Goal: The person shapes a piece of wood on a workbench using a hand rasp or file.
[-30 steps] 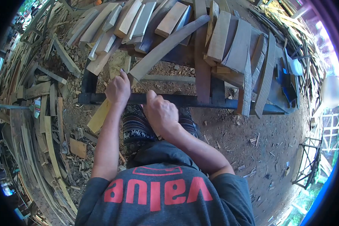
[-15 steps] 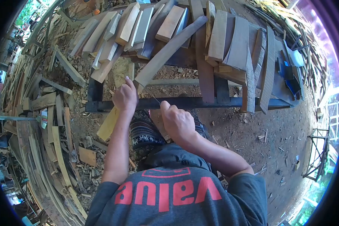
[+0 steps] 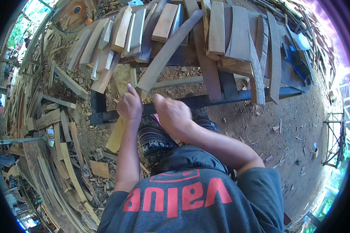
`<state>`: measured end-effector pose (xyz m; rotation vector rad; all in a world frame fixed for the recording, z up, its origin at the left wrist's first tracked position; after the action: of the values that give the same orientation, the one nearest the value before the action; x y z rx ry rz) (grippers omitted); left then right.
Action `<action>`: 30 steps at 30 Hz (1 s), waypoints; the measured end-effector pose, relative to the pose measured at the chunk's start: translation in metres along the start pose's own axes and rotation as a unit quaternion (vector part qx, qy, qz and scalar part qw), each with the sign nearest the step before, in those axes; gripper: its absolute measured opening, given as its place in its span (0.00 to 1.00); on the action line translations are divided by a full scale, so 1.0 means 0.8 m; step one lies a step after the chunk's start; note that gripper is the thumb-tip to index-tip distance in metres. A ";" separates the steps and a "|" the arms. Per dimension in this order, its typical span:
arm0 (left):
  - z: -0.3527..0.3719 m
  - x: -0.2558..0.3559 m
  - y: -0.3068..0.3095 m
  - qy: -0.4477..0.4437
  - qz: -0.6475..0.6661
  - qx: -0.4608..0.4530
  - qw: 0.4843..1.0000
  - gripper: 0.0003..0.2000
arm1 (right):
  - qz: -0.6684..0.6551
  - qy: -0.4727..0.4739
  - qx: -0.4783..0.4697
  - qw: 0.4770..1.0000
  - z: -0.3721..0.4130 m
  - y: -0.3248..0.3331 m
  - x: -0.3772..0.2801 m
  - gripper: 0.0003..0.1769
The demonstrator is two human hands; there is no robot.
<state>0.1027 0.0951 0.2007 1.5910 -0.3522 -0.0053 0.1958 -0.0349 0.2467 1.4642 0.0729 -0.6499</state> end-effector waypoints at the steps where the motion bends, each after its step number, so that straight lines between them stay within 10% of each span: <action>1: -0.001 -0.002 -0.004 -0.008 0.000 0.025 1.000 0.34 | -0.004 -0.002 0.002 1.000 -0.010 -0.009 -0.006 0.08; 30: 0.000 -0.001 -0.003 -0.011 0.007 0.019 1.000 0.37 | 0.014 -0.012 -0.017 1.000 0.045 0.010 0.022 0.07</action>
<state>0.1024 0.0952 0.1984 1.6272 -0.3838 -0.0051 0.2015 -0.0753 0.2511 1.4224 0.0437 -0.6412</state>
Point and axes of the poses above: each hand's wrist, its own z-axis away from the middle knuckle, its own y-axis out of the back of the hand, x = y × z, the point moved 1 cm from there along -z, towards the middle knuckle, and after that the axes turned 3 degrees about -y, right-handed, at the moved point
